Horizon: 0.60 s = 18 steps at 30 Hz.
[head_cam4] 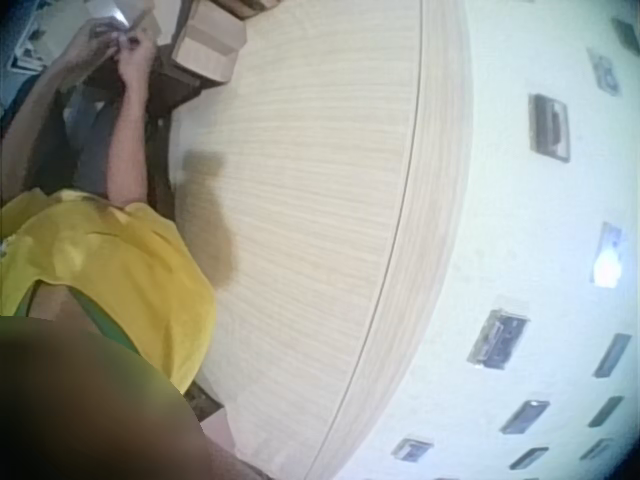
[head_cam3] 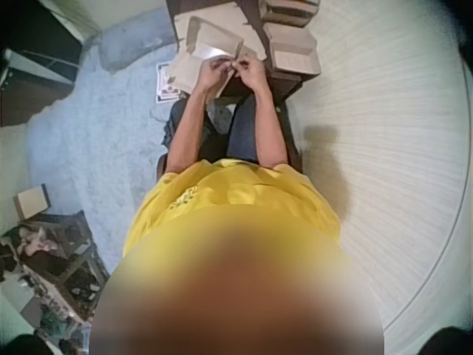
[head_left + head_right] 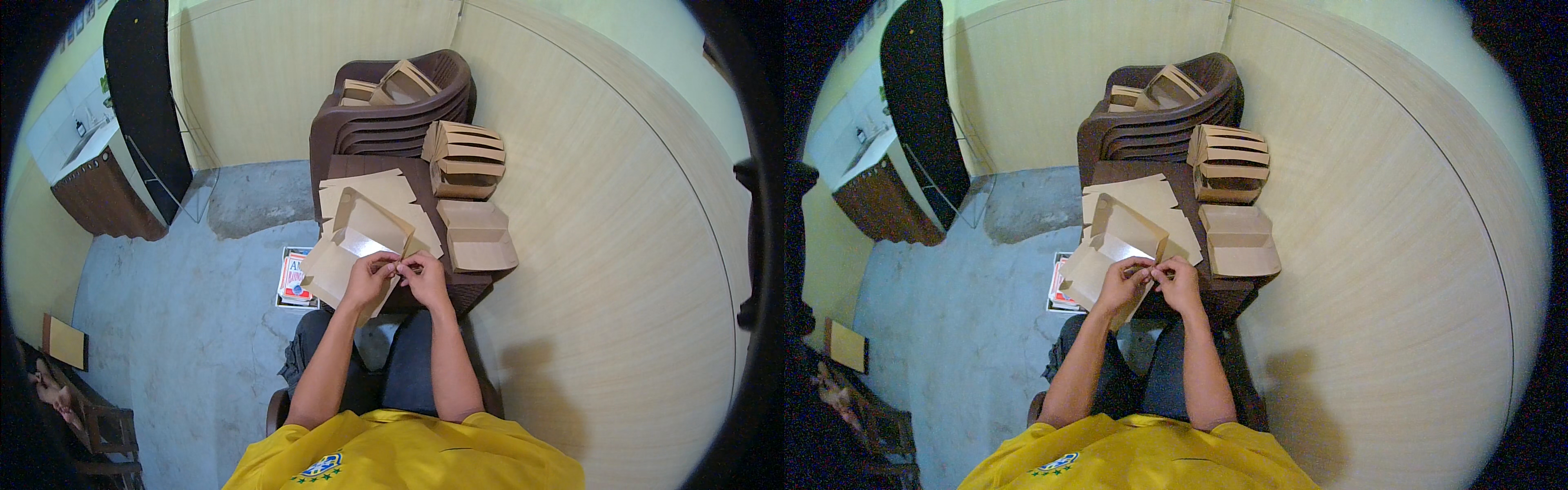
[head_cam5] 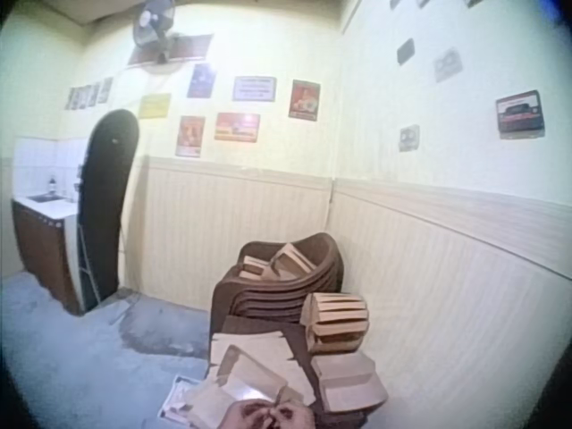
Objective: The person folds flat cardboard pieces into small boxes by hand. They fold the sides and tuck flaps to form the box shape, then place the finished boxes in a stack on the table.
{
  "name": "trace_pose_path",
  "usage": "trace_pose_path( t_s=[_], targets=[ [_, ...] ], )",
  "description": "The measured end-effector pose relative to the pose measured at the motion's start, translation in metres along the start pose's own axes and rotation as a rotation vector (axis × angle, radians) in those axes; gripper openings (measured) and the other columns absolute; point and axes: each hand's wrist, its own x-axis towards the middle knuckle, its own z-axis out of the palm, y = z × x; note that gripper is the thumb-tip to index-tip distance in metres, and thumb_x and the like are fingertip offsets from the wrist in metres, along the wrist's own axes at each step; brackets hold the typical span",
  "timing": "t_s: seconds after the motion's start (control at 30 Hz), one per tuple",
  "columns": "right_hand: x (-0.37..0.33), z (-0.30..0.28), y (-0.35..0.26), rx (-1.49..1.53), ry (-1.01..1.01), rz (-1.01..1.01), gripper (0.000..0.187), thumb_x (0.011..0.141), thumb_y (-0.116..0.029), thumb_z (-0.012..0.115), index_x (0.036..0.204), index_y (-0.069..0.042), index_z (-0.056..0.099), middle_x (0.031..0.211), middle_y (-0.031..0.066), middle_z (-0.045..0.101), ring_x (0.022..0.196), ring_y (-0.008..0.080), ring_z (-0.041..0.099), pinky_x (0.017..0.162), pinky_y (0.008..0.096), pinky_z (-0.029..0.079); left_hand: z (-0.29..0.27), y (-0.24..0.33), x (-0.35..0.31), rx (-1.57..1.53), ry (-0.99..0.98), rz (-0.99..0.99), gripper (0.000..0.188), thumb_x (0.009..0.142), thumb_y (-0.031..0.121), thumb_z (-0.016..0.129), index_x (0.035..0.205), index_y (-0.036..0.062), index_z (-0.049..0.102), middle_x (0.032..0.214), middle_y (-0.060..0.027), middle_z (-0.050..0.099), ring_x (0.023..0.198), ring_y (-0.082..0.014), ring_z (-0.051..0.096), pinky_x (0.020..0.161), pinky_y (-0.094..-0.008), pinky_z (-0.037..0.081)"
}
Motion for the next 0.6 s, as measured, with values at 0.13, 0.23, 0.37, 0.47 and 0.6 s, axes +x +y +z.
trace_pose_path(
  t_s=[0.13,0.23,0.37,0.47,0.6],
  targets=[
    [0.000,0.006,0.005,0.024,0.106,0.159,0.013,0.094,0.002,0.080,0.106,0.003,0.082,0.107,0.0144,0.076,0.087,0.0210,0.077,0.072,0.0314,0.065,0.007,0.005,-0.001,-0.014,0.055,-0.066,0.023,0.103,-0.001,0.070,0.125,-0.0033,0.075,0.108,-0.0080,0.077,0.097,-0.0142,0.071,0.088,-0.0294,0.058],
    [-0.005,0.011,0.015,0.167,0.178,0.169,0.014,0.093,0.001,0.081,0.106,0.002,0.083,0.101,0.0137,0.078,0.089,0.0199,0.077,0.075,0.0304,0.064,0.010,0.006,-0.004,0.051,0.090,-0.052,0.020,0.103,-0.001,0.070,0.122,-0.0029,0.076,0.104,-0.0070,0.077,0.090,-0.0128,0.070,0.084,-0.0284,0.058],
    [-0.007,0.015,0.025,0.215,0.172,-0.003,0.012,0.093,0.000,0.081,0.104,0.001,0.084,0.094,0.0115,0.079,0.090,0.0192,0.076,0.075,0.0310,0.063,0.007,0.005,-0.002,0.136,0.083,0.003,0.017,0.104,-0.001,0.068,0.118,-0.0024,0.077,0.099,-0.0063,0.076,0.082,-0.0125,0.068,0.077,-0.0274,0.058],
    [-0.009,0.015,0.026,0.038,0.172,-0.065,0.011,0.094,-0.003,0.081,0.104,0.000,0.084,0.095,0.0121,0.079,0.091,0.0219,0.076,0.079,0.0335,0.061,0.009,0.000,0.000,0.151,0.128,0.050,0.012,0.104,0.000,0.068,0.112,-0.0024,0.077,0.098,-0.0077,0.076,0.081,-0.0143,0.069,0.075,-0.0289,0.059],
    [-0.021,0.014,0.015,-0.139,0.133,-0.068,0.015,0.097,-0.013,0.080,0.105,-0.001,0.084,0.101,0.0156,0.079,0.092,0.0293,0.077,0.085,0.0369,0.059,0.016,-0.006,-0.004,0.479,0.305,0.202,0.009,0.101,0.002,0.071,0.107,-0.0036,0.074,0.100,-0.0125,0.077,0.083,-0.0199,0.073,0.078,-0.0350,0.060]
  ],
)
